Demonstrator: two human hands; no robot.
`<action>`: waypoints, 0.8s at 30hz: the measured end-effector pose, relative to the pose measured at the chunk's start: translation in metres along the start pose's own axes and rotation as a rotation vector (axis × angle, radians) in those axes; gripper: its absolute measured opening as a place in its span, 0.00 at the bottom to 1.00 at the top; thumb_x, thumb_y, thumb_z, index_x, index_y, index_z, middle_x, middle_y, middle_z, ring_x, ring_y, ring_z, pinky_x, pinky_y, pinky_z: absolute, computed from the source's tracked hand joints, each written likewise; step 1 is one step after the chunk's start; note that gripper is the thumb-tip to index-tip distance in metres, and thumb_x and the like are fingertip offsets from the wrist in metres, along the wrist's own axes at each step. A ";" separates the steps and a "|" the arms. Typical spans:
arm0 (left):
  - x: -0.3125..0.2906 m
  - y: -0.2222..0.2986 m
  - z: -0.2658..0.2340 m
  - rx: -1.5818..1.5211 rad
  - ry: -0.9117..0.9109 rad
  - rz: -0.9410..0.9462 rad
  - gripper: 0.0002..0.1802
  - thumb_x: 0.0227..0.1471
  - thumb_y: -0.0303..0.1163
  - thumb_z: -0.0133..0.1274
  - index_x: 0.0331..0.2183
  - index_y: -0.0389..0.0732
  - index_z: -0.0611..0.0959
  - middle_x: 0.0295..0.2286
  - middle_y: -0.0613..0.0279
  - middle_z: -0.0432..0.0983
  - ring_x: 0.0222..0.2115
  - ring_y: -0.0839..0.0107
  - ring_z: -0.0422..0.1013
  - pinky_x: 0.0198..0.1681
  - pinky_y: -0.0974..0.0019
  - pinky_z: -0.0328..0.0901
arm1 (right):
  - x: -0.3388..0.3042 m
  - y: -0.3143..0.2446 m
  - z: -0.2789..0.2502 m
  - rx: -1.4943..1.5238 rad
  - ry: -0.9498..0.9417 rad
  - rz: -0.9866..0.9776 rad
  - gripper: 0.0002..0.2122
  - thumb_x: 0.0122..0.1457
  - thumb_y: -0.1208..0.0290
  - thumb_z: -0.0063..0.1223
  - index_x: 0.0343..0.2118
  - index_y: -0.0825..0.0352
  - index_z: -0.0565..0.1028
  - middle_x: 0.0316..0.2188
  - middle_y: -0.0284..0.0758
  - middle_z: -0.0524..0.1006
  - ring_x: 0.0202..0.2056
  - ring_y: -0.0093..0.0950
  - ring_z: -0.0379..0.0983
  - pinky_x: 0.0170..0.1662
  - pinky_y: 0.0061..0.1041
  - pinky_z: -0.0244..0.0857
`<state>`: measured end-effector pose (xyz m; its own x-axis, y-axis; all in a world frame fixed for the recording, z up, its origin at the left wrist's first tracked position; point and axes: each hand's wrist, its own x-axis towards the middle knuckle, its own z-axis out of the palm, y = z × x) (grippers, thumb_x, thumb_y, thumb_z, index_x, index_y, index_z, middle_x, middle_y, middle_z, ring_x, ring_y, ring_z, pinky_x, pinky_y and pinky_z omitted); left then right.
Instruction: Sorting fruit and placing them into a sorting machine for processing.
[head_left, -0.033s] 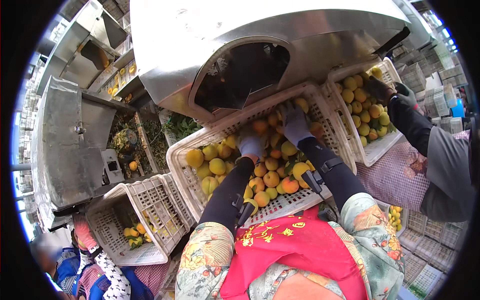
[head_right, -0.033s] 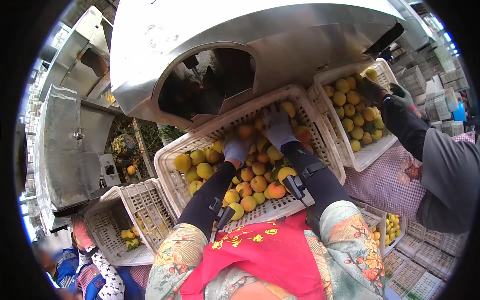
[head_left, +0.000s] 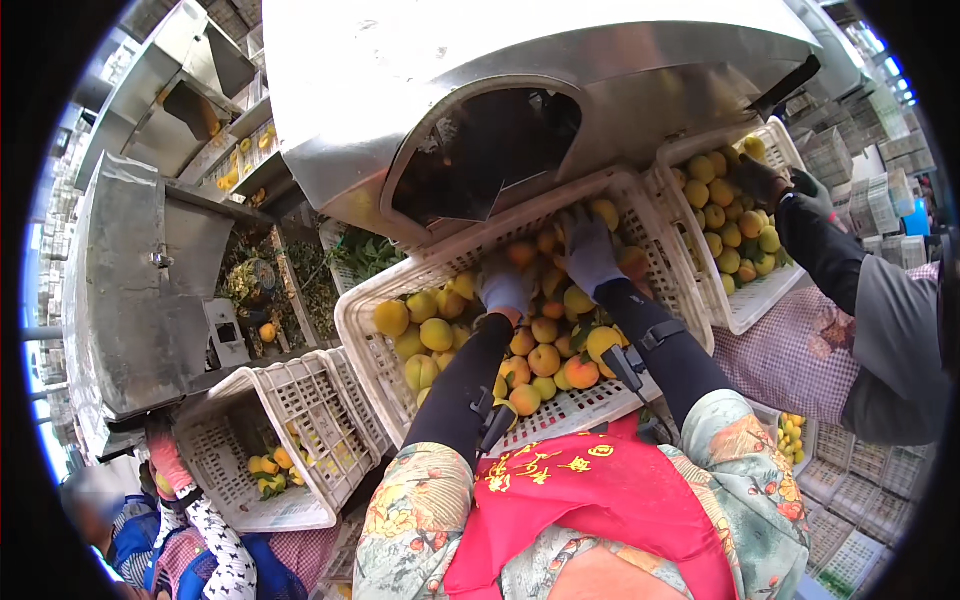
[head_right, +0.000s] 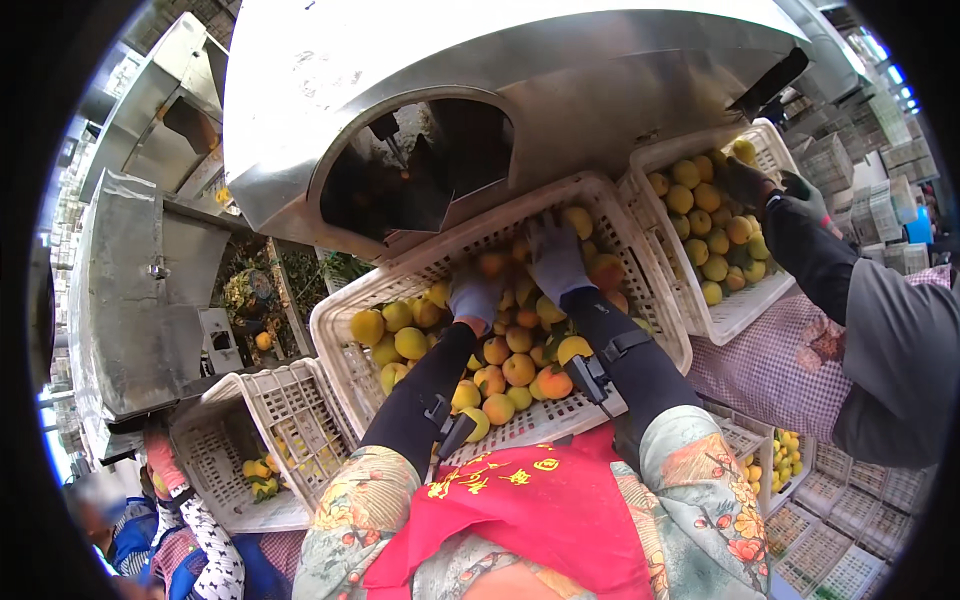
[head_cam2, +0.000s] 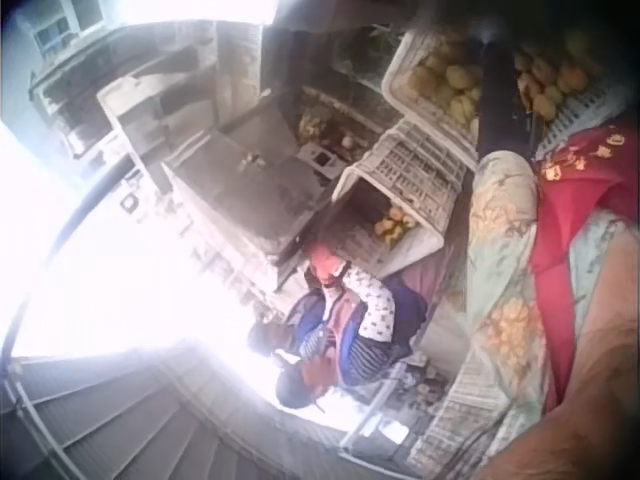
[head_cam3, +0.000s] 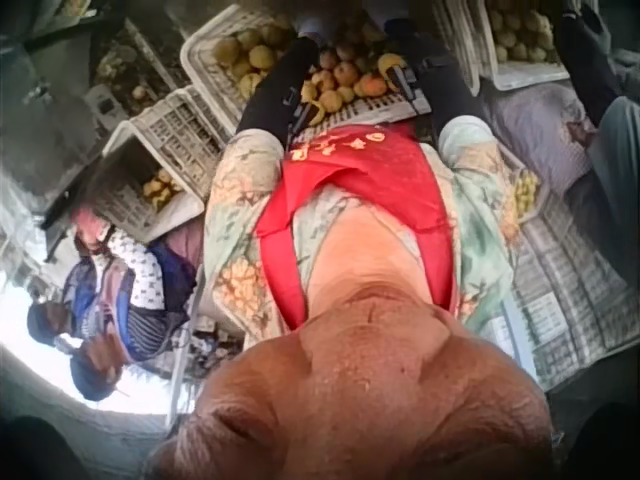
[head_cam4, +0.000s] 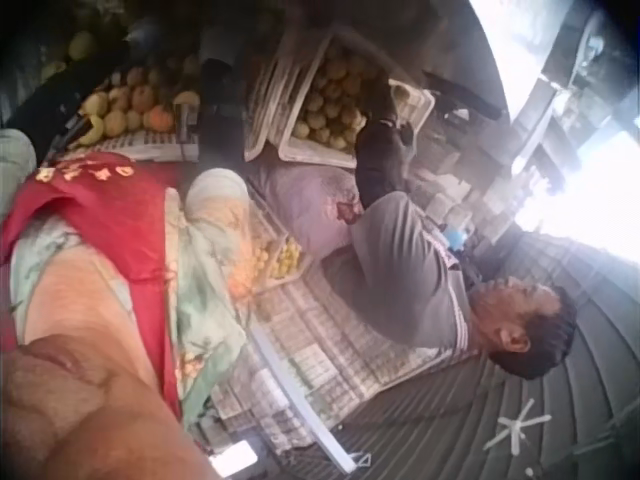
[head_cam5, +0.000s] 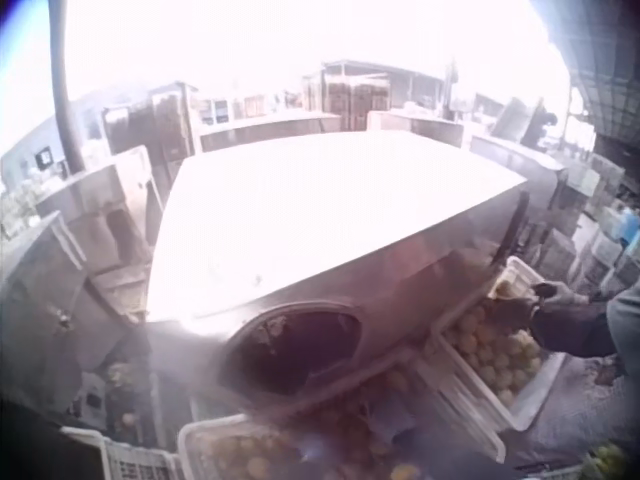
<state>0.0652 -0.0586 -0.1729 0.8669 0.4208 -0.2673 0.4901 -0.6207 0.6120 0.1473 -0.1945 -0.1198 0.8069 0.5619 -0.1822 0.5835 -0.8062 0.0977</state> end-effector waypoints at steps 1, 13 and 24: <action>0.000 0.020 -0.010 -0.012 -0.052 -0.065 0.44 0.42 0.54 0.58 0.54 0.37 0.65 0.47 0.43 0.69 0.47 0.48 0.67 0.51 0.55 0.63 | 0.000 0.003 0.012 -0.032 0.018 0.041 0.34 0.50 0.54 0.55 0.57 0.67 0.61 0.56 0.44 0.61 0.57 0.39 0.57 0.57 0.39 0.50; -0.020 -0.024 -0.013 -1.992 -0.621 -0.454 0.33 0.48 0.51 0.56 0.52 0.48 0.67 0.44 0.57 0.67 0.44 0.56 0.66 0.48 0.47 0.64 | 0.003 0.001 -0.008 0.588 0.063 0.207 0.27 0.51 0.63 0.52 0.55 0.67 0.65 0.55 0.44 0.64 0.57 0.39 0.58 0.58 0.39 0.52; -0.056 -0.075 -0.023 -2.131 -0.629 -0.412 0.32 0.45 0.43 0.56 0.49 0.36 0.69 0.45 0.41 0.66 0.48 0.43 0.63 0.58 0.47 0.56 | -0.006 -0.059 0.027 0.457 -0.133 0.052 0.41 0.44 0.55 0.60 0.60 0.66 0.56 0.56 0.47 0.63 0.53 0.45 0.63 0.56 0.40 0.55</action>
<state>-0.0223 -0.0204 -0.1870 0.8968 -0.1626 -0.4115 0.1855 0.9825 0.0162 0.1055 -0.1558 -0.1513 0.7980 0.5138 -0.3149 0.4179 -0.8483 -0.3250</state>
